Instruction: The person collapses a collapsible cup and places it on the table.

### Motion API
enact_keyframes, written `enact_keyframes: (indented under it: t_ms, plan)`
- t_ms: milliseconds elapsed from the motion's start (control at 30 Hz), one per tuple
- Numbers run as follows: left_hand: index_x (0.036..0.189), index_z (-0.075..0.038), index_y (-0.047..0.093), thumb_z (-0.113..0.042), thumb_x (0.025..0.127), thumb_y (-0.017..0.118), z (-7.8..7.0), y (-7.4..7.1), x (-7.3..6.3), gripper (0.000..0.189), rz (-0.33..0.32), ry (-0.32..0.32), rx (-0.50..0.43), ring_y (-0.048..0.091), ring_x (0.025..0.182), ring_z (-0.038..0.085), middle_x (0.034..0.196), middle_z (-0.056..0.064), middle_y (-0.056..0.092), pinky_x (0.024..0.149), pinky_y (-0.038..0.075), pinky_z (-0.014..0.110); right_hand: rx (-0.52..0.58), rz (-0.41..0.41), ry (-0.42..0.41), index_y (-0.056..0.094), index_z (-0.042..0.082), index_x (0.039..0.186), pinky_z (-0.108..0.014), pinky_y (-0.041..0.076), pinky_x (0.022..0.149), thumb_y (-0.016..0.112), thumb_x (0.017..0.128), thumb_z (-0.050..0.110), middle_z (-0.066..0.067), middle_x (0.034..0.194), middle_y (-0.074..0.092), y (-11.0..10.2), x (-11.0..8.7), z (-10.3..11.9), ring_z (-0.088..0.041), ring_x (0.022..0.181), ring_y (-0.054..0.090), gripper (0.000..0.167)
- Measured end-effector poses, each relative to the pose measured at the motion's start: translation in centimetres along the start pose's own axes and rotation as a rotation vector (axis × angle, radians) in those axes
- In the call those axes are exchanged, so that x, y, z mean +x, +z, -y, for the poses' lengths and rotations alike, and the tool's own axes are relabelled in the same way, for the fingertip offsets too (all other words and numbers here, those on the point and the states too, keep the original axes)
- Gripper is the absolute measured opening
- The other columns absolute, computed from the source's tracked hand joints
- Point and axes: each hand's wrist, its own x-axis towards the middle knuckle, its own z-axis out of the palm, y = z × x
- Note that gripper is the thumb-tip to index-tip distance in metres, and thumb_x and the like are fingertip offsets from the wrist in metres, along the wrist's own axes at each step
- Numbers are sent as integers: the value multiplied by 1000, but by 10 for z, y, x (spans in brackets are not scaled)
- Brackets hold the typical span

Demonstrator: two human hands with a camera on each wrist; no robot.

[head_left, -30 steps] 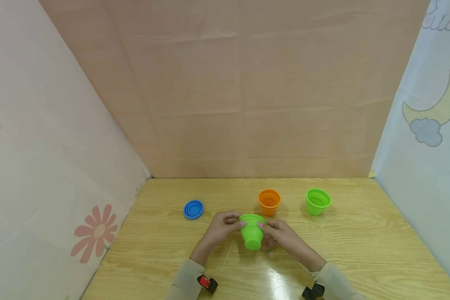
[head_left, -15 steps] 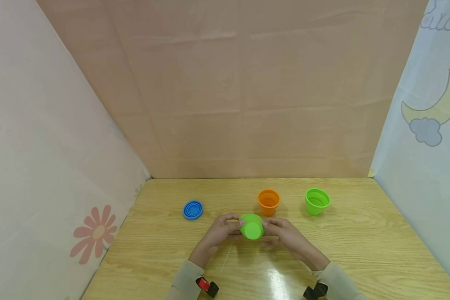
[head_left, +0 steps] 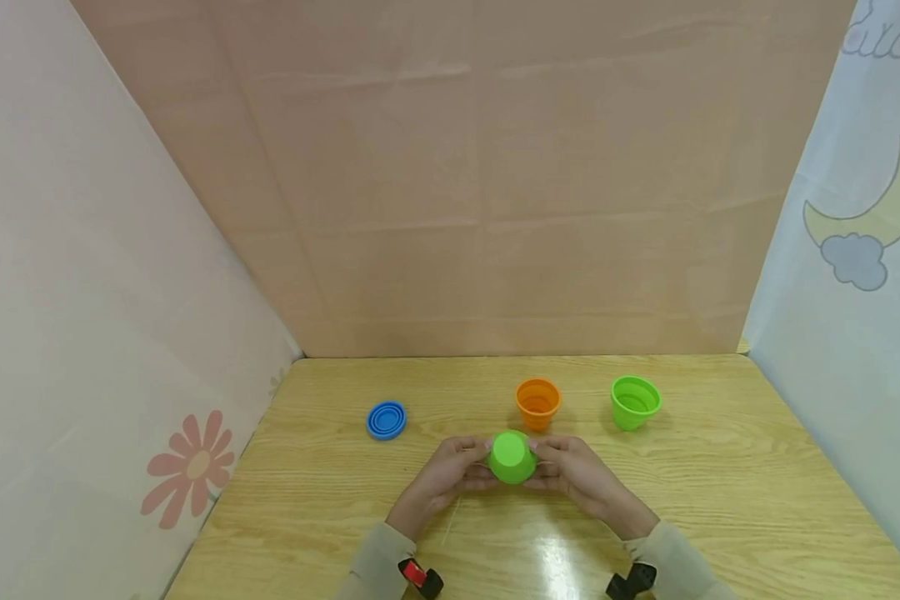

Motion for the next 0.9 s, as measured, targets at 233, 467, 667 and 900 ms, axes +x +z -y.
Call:
enact_keyframes:
  t_ms: [233,467,667,900]
  plan:
    - [127,1,71,-28,109,59,2,0,0,37,21,-29,-27,79,94,20,103,8,81,93,66,44,53,5,9,64,-8,131,-40,64,99,54,111,26,-4,113,77,-2,0,-3,-21,106,77,40]
    - [129,5,69,-25,109,58,3,0,-1,37,31,-29,-78,80,94,21,103,12,81,93,66,44,56,12,0,66,-7,130,-41,64,100,52,111,24,-8,114,78,-3,0,-6,-21,106,77,38]
    - [131,8,67,-21,110,57,4,0,-2,37,16,-32,-118,80,96,25,100,14,81,93,65,44,73,5,5,61,-13,135,-43,63,100,53,111,20,-12,118,78,-5,0,-7,-22,108,77,41]
    - [133,8,65,-20,110,56,7,-2,0,37,10,-26,-126,79,101,27,108,18,79,95,65,45,102,-7,13,58,-15,137,-42,64,99,53,111,16,-12,117,78,-7,-1,-7,-22,107,77,41]
